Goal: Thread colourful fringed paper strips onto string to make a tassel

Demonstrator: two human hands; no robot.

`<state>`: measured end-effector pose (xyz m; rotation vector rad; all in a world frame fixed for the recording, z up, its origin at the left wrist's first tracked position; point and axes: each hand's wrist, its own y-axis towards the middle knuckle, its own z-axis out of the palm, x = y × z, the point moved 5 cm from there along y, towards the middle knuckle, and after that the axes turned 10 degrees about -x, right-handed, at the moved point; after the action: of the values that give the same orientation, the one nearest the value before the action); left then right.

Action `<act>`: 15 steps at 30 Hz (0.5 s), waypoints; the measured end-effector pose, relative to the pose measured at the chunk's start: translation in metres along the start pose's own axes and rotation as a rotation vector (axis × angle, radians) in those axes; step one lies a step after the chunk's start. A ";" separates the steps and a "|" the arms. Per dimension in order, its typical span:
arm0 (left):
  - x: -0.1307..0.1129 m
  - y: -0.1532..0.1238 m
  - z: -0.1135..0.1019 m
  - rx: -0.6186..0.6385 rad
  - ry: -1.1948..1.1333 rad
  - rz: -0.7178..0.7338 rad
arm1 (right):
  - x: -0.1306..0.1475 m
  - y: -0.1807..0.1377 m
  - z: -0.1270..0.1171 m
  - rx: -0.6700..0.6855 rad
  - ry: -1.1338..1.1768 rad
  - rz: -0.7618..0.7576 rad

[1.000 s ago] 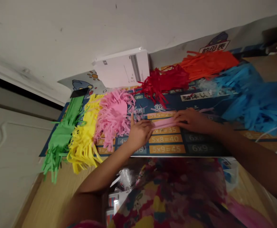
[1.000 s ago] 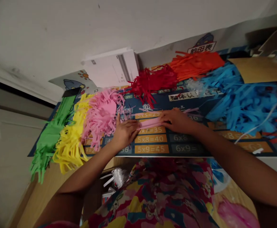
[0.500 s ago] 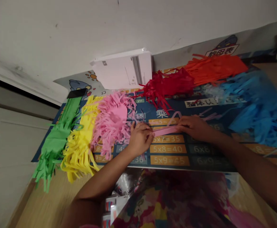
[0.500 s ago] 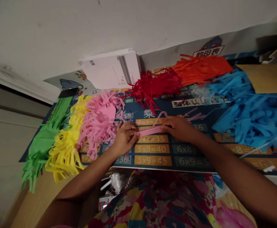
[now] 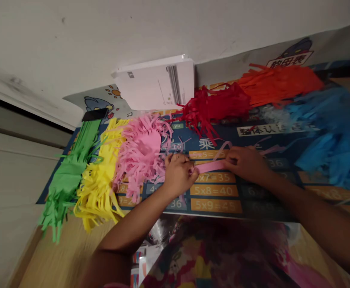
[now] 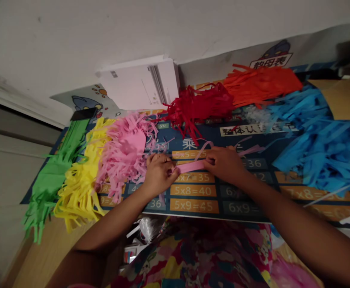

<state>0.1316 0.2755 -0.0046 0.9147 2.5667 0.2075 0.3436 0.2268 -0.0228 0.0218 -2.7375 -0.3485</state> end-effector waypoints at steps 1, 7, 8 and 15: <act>0.000 0.000 0.000 -0.005 -0.002 0.001 | 0.000 0.000 0.000 -0.002 -0.002 -0.001; 0.002 -0.001 -0.001 -0.036 0.006 -0.028 | -0.002 0.001 0.003 -0.017 -0.014 0.010; 0.002 -0.001 -0.003 -0.054 0.027 -0.006 | -0.001 0.001 0.001 -0.042 -0.031 0.009; -0.033 -0.010 -0.017 -0.028 0.280 0.617 | 0.044 -0.016 -0.029 -0.086 -0.176 -0.559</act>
<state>0.1423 0.2466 0.0186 1.7523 2.4251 0.5766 0.3129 0.2021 0.0151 0.7764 -2.8421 -0.6426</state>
